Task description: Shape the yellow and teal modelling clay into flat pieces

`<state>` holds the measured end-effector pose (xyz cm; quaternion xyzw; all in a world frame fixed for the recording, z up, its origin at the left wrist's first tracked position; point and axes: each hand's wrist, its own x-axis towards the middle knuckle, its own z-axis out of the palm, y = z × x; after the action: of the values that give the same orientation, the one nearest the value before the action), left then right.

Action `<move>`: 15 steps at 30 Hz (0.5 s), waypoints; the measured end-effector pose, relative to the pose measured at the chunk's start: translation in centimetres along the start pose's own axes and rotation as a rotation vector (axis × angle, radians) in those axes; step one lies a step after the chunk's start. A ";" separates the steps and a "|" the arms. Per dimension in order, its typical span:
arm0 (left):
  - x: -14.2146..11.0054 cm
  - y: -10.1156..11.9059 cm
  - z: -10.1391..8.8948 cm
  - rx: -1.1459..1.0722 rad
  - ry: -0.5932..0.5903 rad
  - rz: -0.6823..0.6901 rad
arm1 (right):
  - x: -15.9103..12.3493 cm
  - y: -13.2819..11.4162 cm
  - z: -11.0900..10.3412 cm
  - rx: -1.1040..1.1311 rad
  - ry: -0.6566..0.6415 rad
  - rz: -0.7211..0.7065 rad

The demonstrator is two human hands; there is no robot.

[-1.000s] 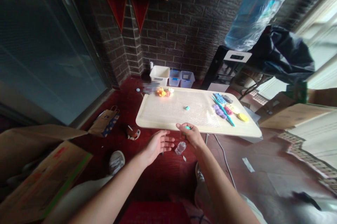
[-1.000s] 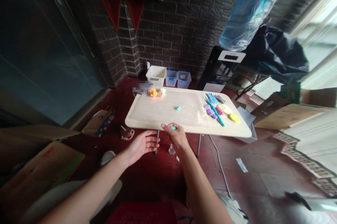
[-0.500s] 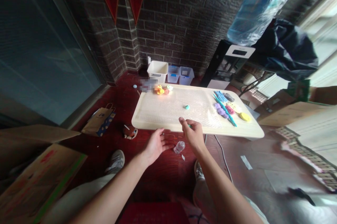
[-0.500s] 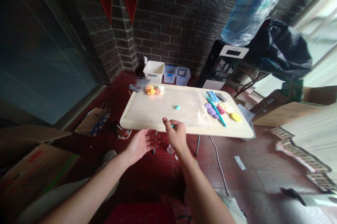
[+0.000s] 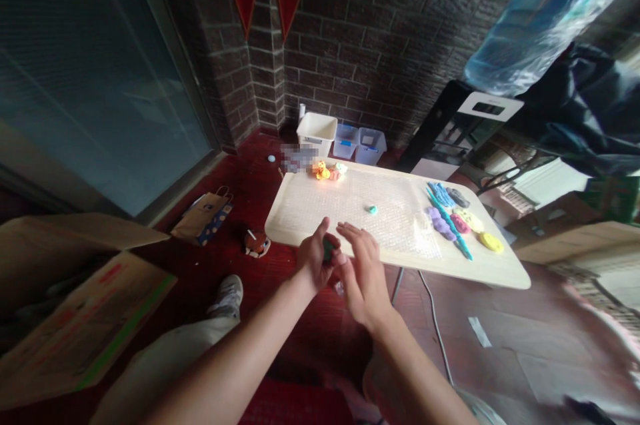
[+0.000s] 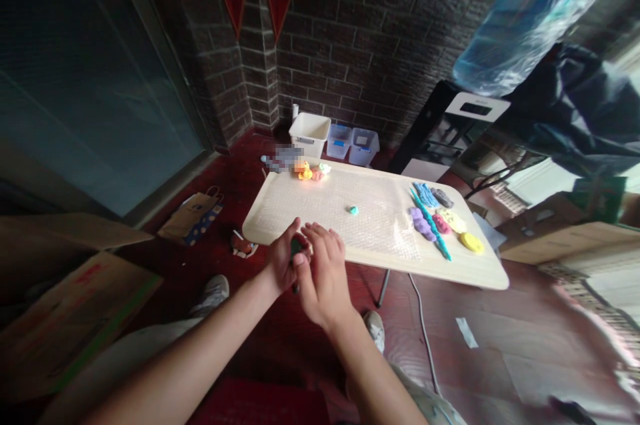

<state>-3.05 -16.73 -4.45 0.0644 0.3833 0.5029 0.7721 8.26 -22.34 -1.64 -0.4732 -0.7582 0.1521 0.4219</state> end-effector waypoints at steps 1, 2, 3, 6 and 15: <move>-0.2 0.2 0.0 0.006 0.020 0.006 | 0.2 0.3 -0.5 0.036 0.074 0.049; -0.4 0.4 0.1 0.006 0.033 0.015 | 0.3 0.8 -0.8 0.082 0.134 0.108; -0.7 0.6 0.2 0.003 0.037 0.025 | 0.3 1.2 -1.1 0.135 0.183 0.166; -1.8 1.1 0.7 0.011 0.007 0.036 | 0.1 2.6 -1.2 0.265 0.242 0.316; -4.9 1.4 0.9 0.058 -0.095 -0.022 | -1.9 3.5 -0.2 0.339 0.188 0.404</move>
<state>-4.44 -19.83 -0.53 0.1063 0.3615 0.4792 0.7927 10.82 -22.23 -4.68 -0.5496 -0.5697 0.3134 0.5246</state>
